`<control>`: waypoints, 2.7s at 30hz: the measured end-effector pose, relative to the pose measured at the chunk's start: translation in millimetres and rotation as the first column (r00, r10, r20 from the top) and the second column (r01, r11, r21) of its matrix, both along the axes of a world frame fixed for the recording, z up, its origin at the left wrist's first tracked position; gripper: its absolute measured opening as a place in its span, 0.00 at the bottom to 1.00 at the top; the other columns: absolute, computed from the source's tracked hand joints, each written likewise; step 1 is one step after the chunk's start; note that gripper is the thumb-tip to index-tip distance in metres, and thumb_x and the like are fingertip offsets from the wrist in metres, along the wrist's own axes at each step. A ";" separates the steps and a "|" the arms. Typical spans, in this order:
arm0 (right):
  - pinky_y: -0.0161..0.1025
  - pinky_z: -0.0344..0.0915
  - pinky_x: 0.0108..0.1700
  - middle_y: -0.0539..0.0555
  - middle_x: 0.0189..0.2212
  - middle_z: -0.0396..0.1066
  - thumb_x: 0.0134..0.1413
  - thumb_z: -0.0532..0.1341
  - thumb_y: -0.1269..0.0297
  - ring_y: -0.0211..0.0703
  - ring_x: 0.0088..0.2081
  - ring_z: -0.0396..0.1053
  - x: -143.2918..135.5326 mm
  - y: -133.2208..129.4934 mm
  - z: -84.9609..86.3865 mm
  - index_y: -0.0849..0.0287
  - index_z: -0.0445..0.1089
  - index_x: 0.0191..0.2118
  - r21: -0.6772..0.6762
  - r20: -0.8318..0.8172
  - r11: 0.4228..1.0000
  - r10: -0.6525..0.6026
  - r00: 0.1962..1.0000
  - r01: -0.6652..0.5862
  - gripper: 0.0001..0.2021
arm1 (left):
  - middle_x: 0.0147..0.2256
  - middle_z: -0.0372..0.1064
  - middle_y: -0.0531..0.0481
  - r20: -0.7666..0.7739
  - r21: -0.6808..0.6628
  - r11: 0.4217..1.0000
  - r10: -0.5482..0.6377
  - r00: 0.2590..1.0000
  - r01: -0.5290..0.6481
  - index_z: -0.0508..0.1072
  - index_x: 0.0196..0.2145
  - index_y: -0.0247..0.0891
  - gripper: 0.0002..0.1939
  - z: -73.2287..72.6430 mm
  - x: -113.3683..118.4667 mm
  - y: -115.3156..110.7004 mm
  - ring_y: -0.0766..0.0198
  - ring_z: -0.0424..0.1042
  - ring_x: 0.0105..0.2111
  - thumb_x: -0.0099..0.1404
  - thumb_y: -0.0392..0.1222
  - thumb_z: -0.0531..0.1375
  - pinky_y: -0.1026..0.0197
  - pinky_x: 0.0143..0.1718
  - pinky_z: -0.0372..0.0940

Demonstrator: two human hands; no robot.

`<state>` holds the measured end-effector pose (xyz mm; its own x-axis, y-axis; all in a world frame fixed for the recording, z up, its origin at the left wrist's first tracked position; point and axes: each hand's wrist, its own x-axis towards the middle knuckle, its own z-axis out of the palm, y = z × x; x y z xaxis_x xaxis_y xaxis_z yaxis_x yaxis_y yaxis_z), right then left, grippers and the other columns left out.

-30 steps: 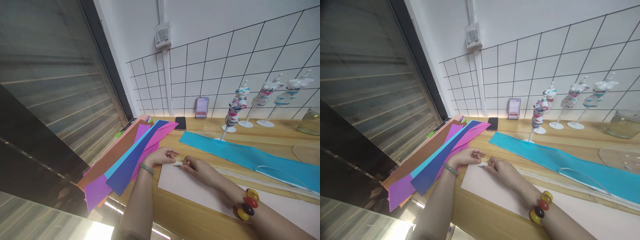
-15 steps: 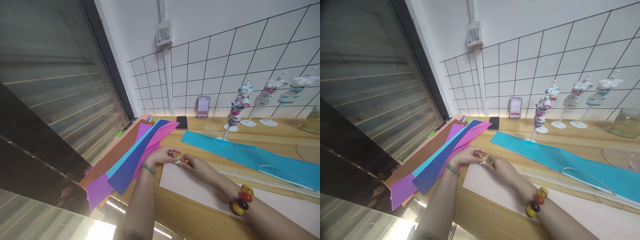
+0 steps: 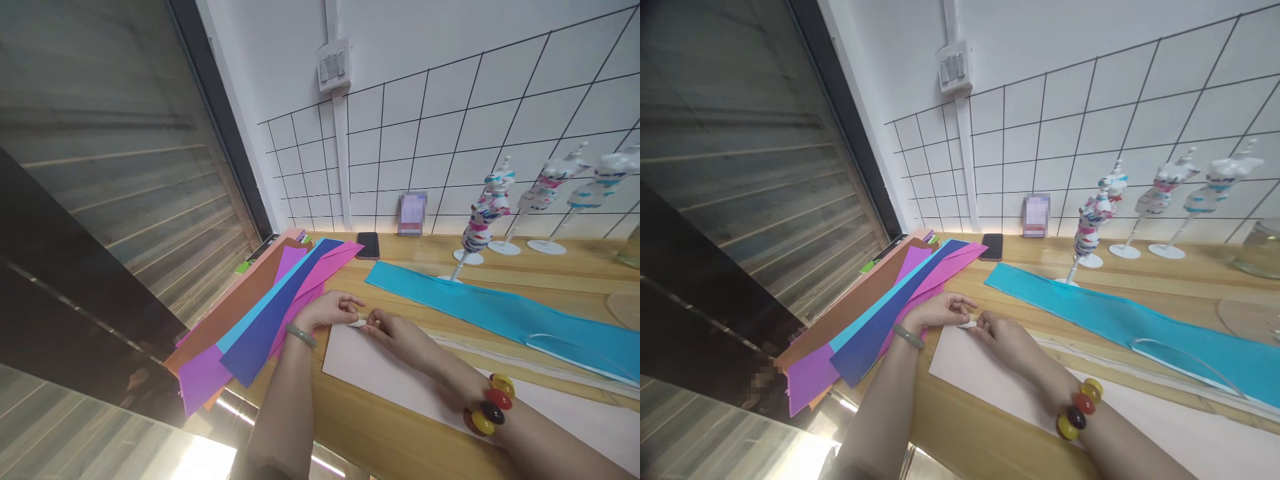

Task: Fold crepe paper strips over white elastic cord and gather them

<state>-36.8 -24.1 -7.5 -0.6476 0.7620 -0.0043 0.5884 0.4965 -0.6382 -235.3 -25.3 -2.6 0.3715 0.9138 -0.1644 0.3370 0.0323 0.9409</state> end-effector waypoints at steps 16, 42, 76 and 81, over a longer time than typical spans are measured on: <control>0.34 0.55 0.29 0.51 0.27 0.70 0.55 0.48 0.52 0.42 0.29 0.66 -14.1 -0.6 -3.9 0.55 0.59 0.31 -0.009 -0.043 1.000 -0.021 0.999 0.021 0.13 | 0.29 0.71 0.50 0.053 -0.040 0.999 -0.015 0.998 0.017 0.69 0.45 0.36 0.21 4.6 -0.5 -2.1 0.67 0.70 0.30 0.51 0.37 0.62 0.63 0.34 0.62; 0.33 0.50 0.24 0.48 0.21 0.65 0.54 0.48 0.50 0.39 0.24 0.61 -9.8 -1.9 1.8 0.55 0.60 0.31 -0.001 -0.021 1.000 -0.030 0.999 0.030 0.14 | 0.27 0.66 0.52 0.057 -0.104 0.995 0.012 0.998 -0.006 0.68 0.46 0.35 0.25 7.9 -14.9 -5.1 0.70 0.66 0.27 0.50 0.42 0.64 0.66 0.30 0.59; 0.33 0.50 0.24 0.48 0.21 0.66 0.54 0.47 0.47 0.38 0.24 0.61 -19.4 2.4 -1.8 0.55 0.60 0.32 -0.050 -0.044 0.999 -0.024 0.999 0.022 0.17 | 0.34 0.70 0.48 0.144 -0.067 0.997 0.058 0.988 -0.049 0.64 0.51 0.37 0.29 2.9 -11.2 -3.1 0.65 0.69 0.35 0.50 0.38 0.65 0.60 0.38 0.62; 0.33 0.49 0.23 0.48 0.22 0.66 0.54 0.47 0.47 0.39 0.24 0.62 -20.4 4.2 -2.5 0.55 0.61 0.32 -0.035 -0.042 0.999 -0.023 0.999 0.022 0.17 | 0.35 0.70 0.47 0.109 -0.029 0.999 0.048 0.993 -0.045 0.64 0.51 0.38 0.28 3.9 -10.3 -3.1 0.65 0.69 0.36 0.51 0.37 0.64 0.60 0.39 0.62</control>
